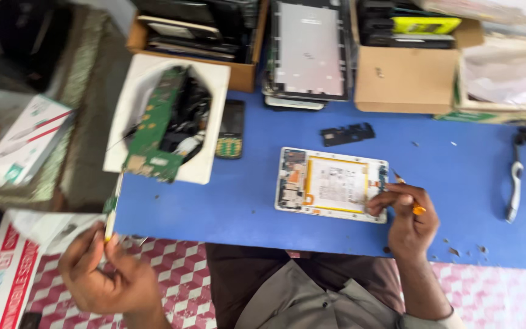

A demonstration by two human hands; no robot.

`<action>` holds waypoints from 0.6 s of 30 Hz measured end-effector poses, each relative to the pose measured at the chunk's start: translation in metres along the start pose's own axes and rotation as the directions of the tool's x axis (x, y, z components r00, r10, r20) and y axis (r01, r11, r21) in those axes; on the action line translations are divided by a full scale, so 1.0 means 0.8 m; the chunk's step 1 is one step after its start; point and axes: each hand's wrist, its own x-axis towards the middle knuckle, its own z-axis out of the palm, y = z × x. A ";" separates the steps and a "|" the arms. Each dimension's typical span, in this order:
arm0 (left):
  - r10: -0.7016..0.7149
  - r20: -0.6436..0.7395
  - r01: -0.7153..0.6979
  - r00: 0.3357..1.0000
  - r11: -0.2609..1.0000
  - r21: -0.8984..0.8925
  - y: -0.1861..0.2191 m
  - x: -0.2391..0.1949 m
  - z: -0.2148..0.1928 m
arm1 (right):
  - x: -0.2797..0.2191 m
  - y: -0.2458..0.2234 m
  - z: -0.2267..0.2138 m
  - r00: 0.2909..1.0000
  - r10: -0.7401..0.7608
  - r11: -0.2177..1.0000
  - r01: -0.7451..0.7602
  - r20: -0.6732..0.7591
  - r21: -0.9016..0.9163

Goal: The person disassembles a tablet by removing screws and prying off internal components. They use a screwdriver and a prying tool to detach a metal bracket and other parts from the device's chassis.

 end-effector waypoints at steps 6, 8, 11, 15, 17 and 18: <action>-0.046 0.136 0.062 0.990 0.991 -0.115 -0.049 -0.078 0.010 | 0.003 -0.005 0.000 1.000 -0.025 1.000 0.025 0.015 -0.012; -0.021 0.140 0.038 0.990 0.992 -0.121 -0.058 -0.091 0.007 | 0.004 -0.005 0.001 1.000 -0.027 1.000 0.027 0.014 -0.009; 0.038 0.223 -0.032 0.974 0.999 -0.031 -0.060 -0.092 0.002 | 0.001 -0.007 0.002 1.000 -0.010 1.000 0.010 0.007 -0.013; 0.119 0.360 -0.132 0.926 0.991 0.014 -0.054 -0.062 -0.004 | -0.002 -0.003 0.000 1.000 -0.006 1.000 0.006 -0.003 -0.015; 0.117 0.397 -0.130 0.910 0.991 0.008 -0.051 -0.047 -0.004 | -0.005 0.002 -0.002 1.000 -0.027 0.999 0.027 -0.005 -0.039; 0.109 0.397 -0.115 0.911 0.993 -0.008 -0.052 -0.042 -0.004 | -0.007 0.006 -0.003 0.999 -0.046 0.997 0.046 -0.002 -0.067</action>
